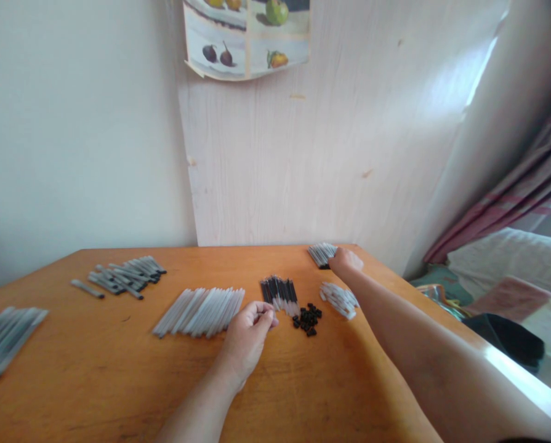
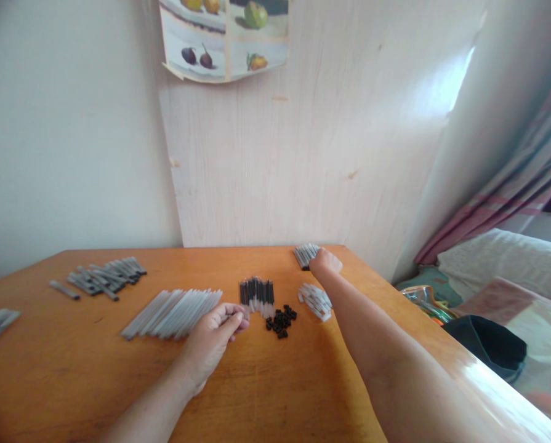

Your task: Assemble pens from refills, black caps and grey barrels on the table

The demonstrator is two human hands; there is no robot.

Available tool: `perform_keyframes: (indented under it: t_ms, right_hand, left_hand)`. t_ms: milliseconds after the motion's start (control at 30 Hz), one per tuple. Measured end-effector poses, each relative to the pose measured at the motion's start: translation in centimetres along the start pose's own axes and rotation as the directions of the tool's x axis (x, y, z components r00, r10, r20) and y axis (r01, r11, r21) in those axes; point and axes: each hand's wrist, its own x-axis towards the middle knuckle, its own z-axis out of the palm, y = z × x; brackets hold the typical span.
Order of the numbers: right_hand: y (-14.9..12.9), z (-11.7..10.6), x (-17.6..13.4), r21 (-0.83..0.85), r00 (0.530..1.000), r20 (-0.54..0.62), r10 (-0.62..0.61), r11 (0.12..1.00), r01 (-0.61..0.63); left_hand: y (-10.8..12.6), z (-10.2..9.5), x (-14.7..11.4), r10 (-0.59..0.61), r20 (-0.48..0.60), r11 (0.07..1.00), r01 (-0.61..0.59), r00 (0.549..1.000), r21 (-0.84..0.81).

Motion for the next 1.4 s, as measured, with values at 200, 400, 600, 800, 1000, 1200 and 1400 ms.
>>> perform_keyframes:
  t_ms: [200,400,600,800,1000,1200,1400]
  right_hand:
    - [0.2,0.3,0.2,0.004,1.0,0.0,-0.001,1.0,0.001]
    - [0.3,0.5,0.2,0.007,1.0,-0.001,-0.004,1.0,0.004]
    - [0.3,0.7,0.0,0.026,1.0,0.007,-0.005,1.0,0.005]
    - [0.4,0.1,0.1,0.073,1.0,-0.008,0.016,0.997,-0.015]
    - [1.4,-0.5,0.5,0.148,0.998,-0.039,0.04,0.988,-0.034]
    - [2.9,-0.3,0.3,0.226,0.997,-0.065,0.034,0.974,-0.019]
    - [3.6,-0.2,-0.6,0.317,0.992,-0.121,0.02,0.948,0.02]
  left_hand:
    - [0.3,0.1,-0.2,-0.005,-0.003,1.0,0.005,1.0,-0.003]
    - [0.3,0.1,-0.3,-0.015,-0.005,1.0,0.015,1.0,0.008]
    - [0.3,0.0,-0.2,-0.01,0.01,1.0,0.009,1.0,0.019]
    - [0.4,0.0,-0.4,0.005,0.001,1.0,-0.005,1.0,0.02]
    - [0.5,0.1,-0.4,-0.004,0.004,1.0,0.004,1.0,0.004]
    - [0.4,0.0,-0.2,-0.015,0.008,1.0,0.015,1.0,-0.012]
    - [0.1,0.0,0.1,-0.011,0.005,1.0,0.012,1.0,-0.014]
